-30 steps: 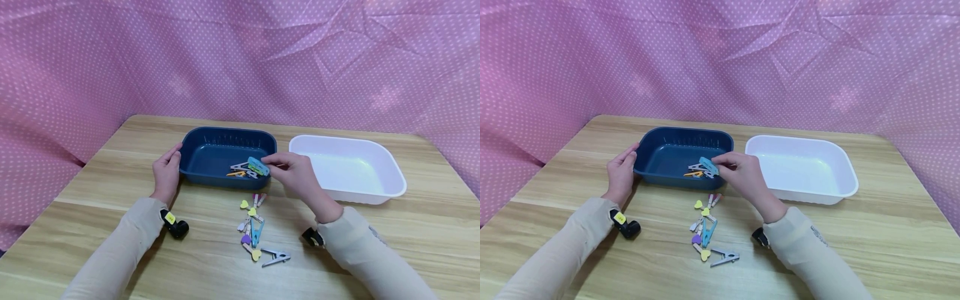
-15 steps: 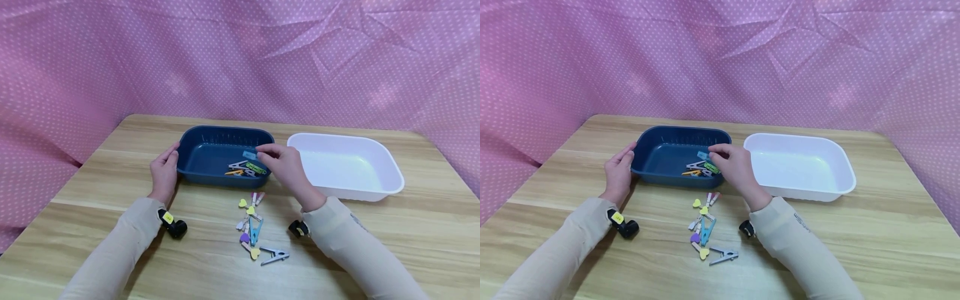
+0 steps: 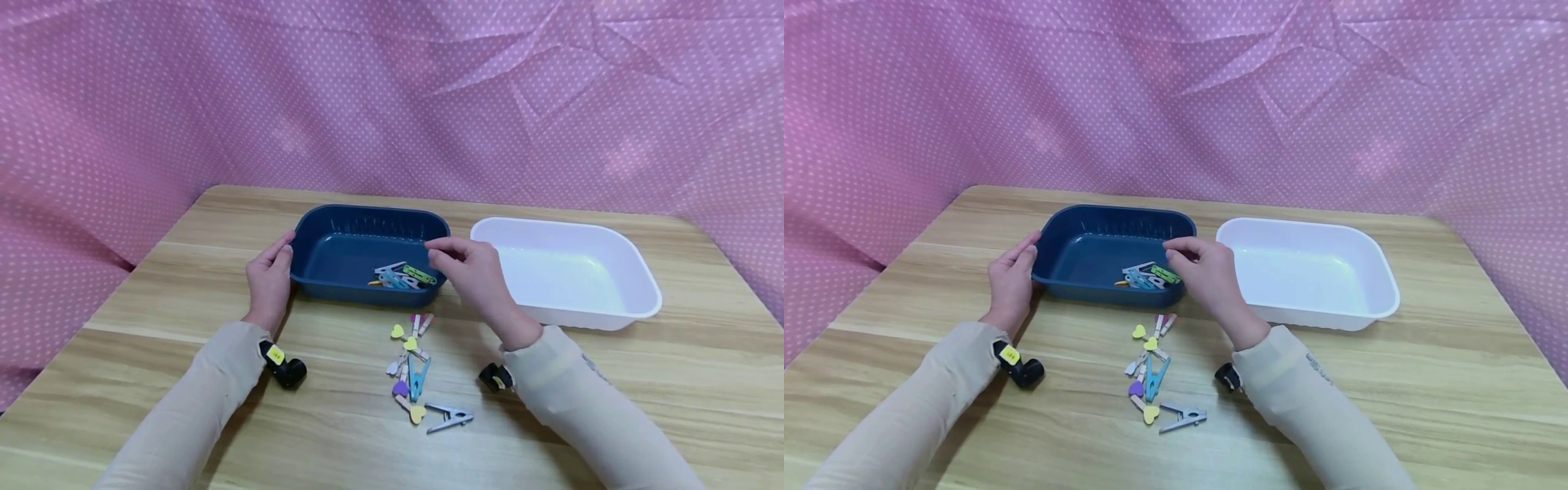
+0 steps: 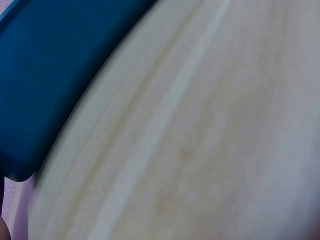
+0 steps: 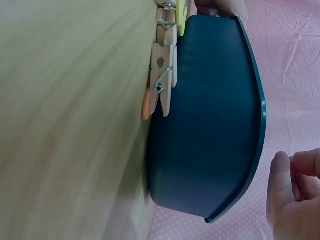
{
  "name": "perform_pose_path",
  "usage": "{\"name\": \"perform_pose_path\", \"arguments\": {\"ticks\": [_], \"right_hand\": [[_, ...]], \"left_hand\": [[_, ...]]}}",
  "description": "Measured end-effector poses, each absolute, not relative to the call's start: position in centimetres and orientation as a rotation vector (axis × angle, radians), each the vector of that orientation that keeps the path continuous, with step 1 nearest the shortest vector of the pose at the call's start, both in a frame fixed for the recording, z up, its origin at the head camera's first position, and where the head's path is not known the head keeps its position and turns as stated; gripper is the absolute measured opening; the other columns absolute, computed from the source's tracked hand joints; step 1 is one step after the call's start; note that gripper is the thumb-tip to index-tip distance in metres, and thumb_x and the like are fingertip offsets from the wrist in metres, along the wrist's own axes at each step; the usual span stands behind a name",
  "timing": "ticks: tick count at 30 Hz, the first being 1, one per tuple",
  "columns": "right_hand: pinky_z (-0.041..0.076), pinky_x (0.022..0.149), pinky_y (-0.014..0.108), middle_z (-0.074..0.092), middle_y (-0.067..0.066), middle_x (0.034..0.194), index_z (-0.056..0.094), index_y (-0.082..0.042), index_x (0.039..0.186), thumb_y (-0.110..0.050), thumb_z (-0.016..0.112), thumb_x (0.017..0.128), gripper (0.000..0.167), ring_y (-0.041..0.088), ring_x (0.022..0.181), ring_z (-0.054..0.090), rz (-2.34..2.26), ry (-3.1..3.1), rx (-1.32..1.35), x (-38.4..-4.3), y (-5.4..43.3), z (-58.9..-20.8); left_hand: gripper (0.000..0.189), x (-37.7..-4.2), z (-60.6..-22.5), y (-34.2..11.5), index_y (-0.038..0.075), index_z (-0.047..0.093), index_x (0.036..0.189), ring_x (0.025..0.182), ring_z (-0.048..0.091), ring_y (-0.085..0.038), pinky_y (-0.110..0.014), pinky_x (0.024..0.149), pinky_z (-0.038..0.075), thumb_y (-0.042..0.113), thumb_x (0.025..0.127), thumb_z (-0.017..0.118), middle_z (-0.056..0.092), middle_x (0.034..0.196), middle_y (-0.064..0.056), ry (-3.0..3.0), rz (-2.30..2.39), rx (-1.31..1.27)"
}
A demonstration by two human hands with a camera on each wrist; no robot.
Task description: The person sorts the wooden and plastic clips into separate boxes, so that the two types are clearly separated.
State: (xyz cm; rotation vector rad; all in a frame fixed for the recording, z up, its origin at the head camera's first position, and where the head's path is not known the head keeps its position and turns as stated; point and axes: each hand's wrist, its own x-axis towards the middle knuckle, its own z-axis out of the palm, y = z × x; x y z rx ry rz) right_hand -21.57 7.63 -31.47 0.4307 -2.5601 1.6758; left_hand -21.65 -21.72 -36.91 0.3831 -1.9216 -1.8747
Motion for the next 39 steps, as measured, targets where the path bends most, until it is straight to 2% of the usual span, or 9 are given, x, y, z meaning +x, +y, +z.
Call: {"name": "perform_pose_path", "arguments": {"ticks": [7, 14, 22, 26, 32, 39], "right_hand": [[0.047, 0.059, 0.019, 0.069, 0.014, 0.095, 0.070, -0.005, 0.105, -0.020, 0.059, 0.090, 0.023, 0.017, 0.079, 0.059, 1.684, -2.549, 0.388, -21.5, 8.8, -31.7], [0.047, 0.062, 0.016, 0.069, 0.014, 0.095, 0.069, -0.003, 0.105, -0.018, 0.060, 0.089, 0.024, 0.014, 0.079, 0.059, 1.646, -2.535, 0.399, -21.3, 9.7, -31.5], [0.049, 0.063, 0.020, 0.069, 0.010, 0.095, 0.071, -0.006, 0.103, -0.019, 0.062, 0.089, 0.021, 0.017, 0.080, 0.059, 1.527, -2.617, 0.463, -20.7, 10.2, -31.4], [0.050, 0.062, 0.021, 0.069, 0.008, 0.098, 0.071, -0.007, 0.102, -0.018, 0.066, 0.086, 0.020, 0.017, 0.079, 0.059, 1.509, -2.656, 0.525, -20.4, 10.4, -31.3], [0.055, 0.071, 0.023, 0.068, 0.004, 0.095, 0.071, -0.009, 0.101, -0.015, 0.070, 0.083, 0.019, 0.016, 0.083, 0.060, 1.502, -2.699, 0.671, -19.9, 10.9, -31.3], [0.055, 0.074, 0.024, 0.068, 0.008, 0.092, 0.071, -0.006, 0.100, -0.013, 0.072, 0.080, 0.022, 0.015, 0.082, 0.062, 1.472, -2.686, 0.904, -19.4, 11.6, -31.6]], "left_hand": [[0.030, -21.6, -36.9, -21.7, 0.012, 0.061, 0.123, 0.125, 0.046, -0.008, -0.024, 0.103, 0.038, 0.016, 0.096, 0.050, 0.056, 0.131, -0.001, -1.935, -1.873, 0.390], [0.031, -21.7, -36.9, -21.7, 0.013, 0.060, 0.124, 0.125, 0.045, -0.008, -0.025, 0.103, 0.038, 0.018, 0.096, 0.050, 0.055, 0.132, 0.000, -1.955, -1.867, 0.387], [0.031, -21.7, -36.9, -21.8, 0.012, 0.060, 0.125, 0.126, 0.046, -0.008, -0.025, 0.103, 0.038, 0.018, 0.096, 0.049, 0.055, 0.132, 0.000, -1.955, -1.862, 0.381], [0.031, -21.7, -36.9, -21.7, 0.012, 0.060, 0.124, 0.126, 0.045, -0.008, -0.024, 0.103, 0.038, 0.017, 0.096, 0.049, 0.055, 0.132, -0.001, -1.954, -1.862, 0.379], [0.030, -21.7, -36.9, -21.8, 0.012, 0.060, 0.124, 0.126, 0.045, -0.008, -0.024, 0.103, 0.038, 0.017, 0.096, 0.049, 0.054, 0.132, -0.001, -1.943, -1.880, 0.390], [0.030, -21.6, -36.9, -21.8, 0.013, 0.060, 0.124, 0.126, 0.045, -0.008, -0.024, 0.103, 0.038, 0.017, 0.096, 0.049, 0.055, 0.132, 0.000, -1.948, -1.875, 0.390]]}}
